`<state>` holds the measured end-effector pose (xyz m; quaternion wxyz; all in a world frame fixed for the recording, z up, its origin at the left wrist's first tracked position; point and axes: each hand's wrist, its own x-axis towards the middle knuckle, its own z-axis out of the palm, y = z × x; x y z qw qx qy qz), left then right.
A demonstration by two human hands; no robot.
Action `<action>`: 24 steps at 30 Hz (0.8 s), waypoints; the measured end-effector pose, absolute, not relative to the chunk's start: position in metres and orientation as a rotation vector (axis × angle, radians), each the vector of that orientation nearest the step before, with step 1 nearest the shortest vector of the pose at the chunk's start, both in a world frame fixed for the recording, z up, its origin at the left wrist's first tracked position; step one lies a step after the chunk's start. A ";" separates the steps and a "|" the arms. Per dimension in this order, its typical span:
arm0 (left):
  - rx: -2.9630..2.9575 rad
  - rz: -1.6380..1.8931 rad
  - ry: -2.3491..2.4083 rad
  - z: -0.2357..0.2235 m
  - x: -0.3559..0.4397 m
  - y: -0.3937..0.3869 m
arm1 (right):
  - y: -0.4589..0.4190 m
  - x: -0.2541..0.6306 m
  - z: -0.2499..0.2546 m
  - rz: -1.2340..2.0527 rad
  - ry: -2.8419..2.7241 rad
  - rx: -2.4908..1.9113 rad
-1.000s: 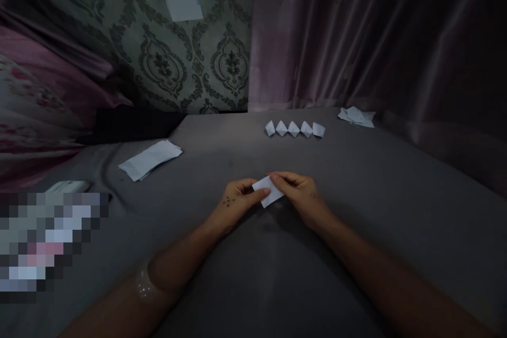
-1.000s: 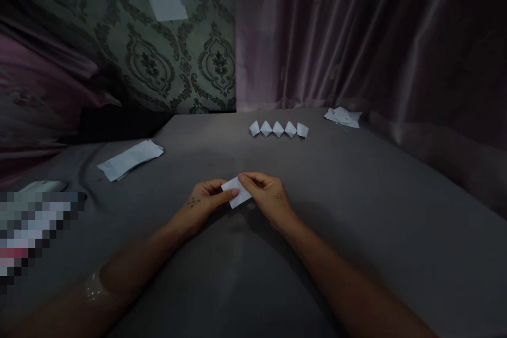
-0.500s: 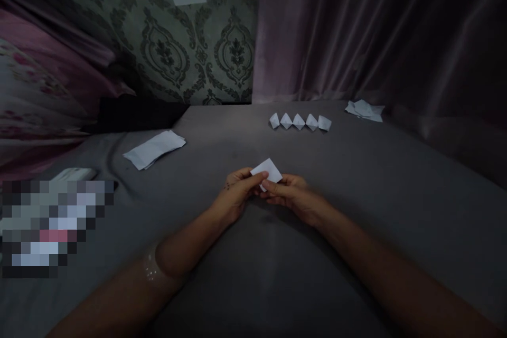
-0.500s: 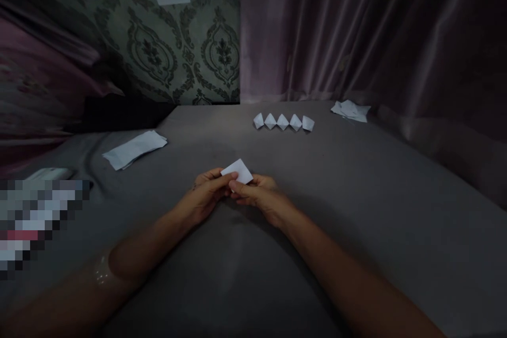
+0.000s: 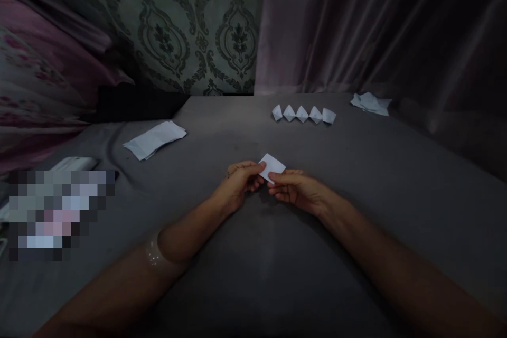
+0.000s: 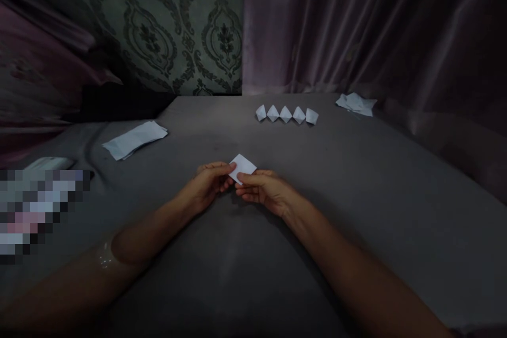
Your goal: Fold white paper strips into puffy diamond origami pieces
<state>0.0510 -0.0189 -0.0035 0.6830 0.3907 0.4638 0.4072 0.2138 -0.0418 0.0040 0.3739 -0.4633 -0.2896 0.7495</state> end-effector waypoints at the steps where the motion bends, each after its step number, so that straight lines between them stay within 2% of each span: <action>1: 0.888 0.909 1.050 -0.004 0.050 -0.019 | -0.042 0.213 0.005 1.907 -0.738 -1.200; 6: 1.018 0.886 1.026 -0.005 0.049 -0.019 | -0.044 0.209 0.010 1.859 -0.739 -1.267; 11: 1.267 1.042 1.063 0.000 0.051 -0.023 | -0.045 0.208 0.009 1.797 -0.781 -1.251; 24: 1.180 1.017 0.986 -0.005 0.047 -0.016 | -0.044 0.208 0.001 1.503 -0.987 -1.297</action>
